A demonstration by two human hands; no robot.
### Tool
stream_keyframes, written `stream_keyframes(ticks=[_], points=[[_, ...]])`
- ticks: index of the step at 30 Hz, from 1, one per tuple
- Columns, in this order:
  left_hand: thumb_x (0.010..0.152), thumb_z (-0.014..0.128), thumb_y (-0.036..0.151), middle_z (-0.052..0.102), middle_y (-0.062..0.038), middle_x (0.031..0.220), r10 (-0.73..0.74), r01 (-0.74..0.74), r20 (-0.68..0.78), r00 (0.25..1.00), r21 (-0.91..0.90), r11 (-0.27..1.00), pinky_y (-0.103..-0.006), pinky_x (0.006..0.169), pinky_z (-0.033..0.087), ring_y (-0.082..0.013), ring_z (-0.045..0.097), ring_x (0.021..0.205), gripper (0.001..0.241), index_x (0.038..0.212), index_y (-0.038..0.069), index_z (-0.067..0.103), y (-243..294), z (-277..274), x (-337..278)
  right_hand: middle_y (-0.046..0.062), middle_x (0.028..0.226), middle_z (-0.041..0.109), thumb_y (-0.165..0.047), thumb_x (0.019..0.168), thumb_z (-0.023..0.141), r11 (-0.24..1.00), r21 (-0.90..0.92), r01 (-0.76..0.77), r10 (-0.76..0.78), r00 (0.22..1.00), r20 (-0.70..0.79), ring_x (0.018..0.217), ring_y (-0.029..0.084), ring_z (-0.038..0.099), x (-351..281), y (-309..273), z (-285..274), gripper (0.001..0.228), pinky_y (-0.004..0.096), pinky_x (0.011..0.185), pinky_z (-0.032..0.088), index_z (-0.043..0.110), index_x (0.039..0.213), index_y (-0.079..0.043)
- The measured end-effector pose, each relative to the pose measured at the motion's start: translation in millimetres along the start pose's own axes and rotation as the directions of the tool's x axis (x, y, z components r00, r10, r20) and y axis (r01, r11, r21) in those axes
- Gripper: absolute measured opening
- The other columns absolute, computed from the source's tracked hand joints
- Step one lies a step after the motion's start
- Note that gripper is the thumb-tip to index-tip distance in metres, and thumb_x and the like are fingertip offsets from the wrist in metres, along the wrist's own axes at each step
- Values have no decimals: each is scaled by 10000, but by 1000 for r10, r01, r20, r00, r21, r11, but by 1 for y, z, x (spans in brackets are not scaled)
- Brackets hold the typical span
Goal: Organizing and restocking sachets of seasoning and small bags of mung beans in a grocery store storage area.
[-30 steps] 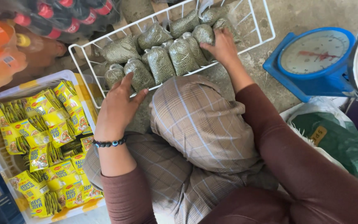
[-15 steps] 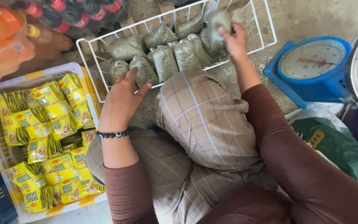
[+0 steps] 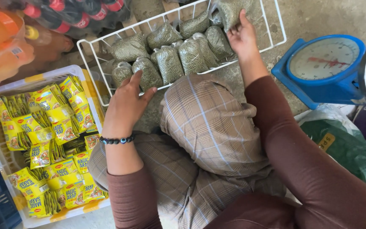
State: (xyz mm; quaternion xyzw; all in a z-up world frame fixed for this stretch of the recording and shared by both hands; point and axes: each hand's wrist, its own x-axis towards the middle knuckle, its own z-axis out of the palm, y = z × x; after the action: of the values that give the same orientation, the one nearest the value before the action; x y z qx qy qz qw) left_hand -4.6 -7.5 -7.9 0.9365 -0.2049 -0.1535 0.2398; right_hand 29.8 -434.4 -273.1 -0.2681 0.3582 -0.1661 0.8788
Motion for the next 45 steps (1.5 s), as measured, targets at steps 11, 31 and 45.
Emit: stream_keyframes(ticks=[11, 31, 45], points=[[916, 730, 379, 660, -256, 1226, -15, 15, 22, 1000, 9, 1000, -514, 886, 510, -444, 644, 1091, 629, 1412, 38, 551, -1, 2, 6, 212, 1285, 656, -255, 971, 665, 917, -398, 39, -72, 995, -69, 1118, 349, 721, 50, 8, -14, 530, 522, 930, 657, 428, 1387, -28], [920, 731, 377, 648, -274, 1250, 14, -14, 13, 1000, 30, 999, -515, 902, 512, -455, 641, 1103, 624, 1414, 39, 556, 3, 4, 3, 229, 1326, 597, -531, 962, 725, -93, -692, 715, -29, 693, 720, 1178, 361, 607, -113, 57, 52, 742, 476, 995, 519, 513, 1484, -48], [908, 735, 392, 644, -286, 1253, -4, 4, 11, 1000, 25, 1000, -516, 923, 505, -460, 631, 1127, 649, 1423, 41, 554, -4, 5, 3, 155, 1249, 629, -235, 875, 861, -70, -708, 703, -118, 698, 706, 1180, 340, 598, -123, 58, 50, 456, 491, 1013, 496, 614, 1236, -104]])
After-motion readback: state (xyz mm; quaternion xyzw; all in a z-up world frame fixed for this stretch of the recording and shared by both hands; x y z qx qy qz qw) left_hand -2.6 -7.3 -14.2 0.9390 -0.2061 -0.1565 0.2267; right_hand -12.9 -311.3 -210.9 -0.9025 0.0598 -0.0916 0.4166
